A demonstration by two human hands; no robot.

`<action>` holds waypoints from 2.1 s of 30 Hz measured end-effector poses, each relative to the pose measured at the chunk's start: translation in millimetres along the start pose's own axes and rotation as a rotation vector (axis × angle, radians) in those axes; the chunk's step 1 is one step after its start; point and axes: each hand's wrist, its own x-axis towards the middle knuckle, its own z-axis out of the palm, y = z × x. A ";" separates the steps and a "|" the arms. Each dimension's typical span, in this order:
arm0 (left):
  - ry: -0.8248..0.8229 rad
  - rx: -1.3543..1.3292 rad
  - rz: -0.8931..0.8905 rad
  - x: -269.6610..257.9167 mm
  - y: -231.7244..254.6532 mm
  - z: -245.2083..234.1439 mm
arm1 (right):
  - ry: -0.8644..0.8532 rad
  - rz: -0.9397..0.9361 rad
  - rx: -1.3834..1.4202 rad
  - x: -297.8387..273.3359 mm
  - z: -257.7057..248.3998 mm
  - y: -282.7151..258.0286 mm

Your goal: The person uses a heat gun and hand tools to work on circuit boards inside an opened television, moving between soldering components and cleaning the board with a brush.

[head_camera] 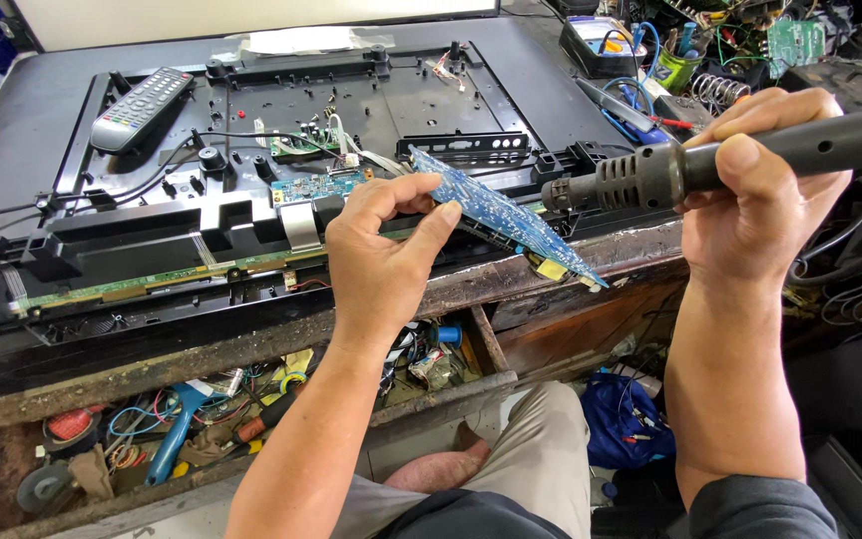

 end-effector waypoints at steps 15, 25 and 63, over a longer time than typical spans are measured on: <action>-0.017 0.017 -0.057 -10.4 -0.6 -5.7 | -0.026 0.004 -0.012 -0.8 0.6 -10.4; -0.006 -0.040 -0.027 -11.5 -6.0 -0.6 | -0.027 -0.003 -0.030 -2.1 -8.8 -10.8; -0.021 -0.129 -0.063 -45.9 -20.7 -13.7 | 0.103 -0.064 -0.022 -19.8 -31.2 2.4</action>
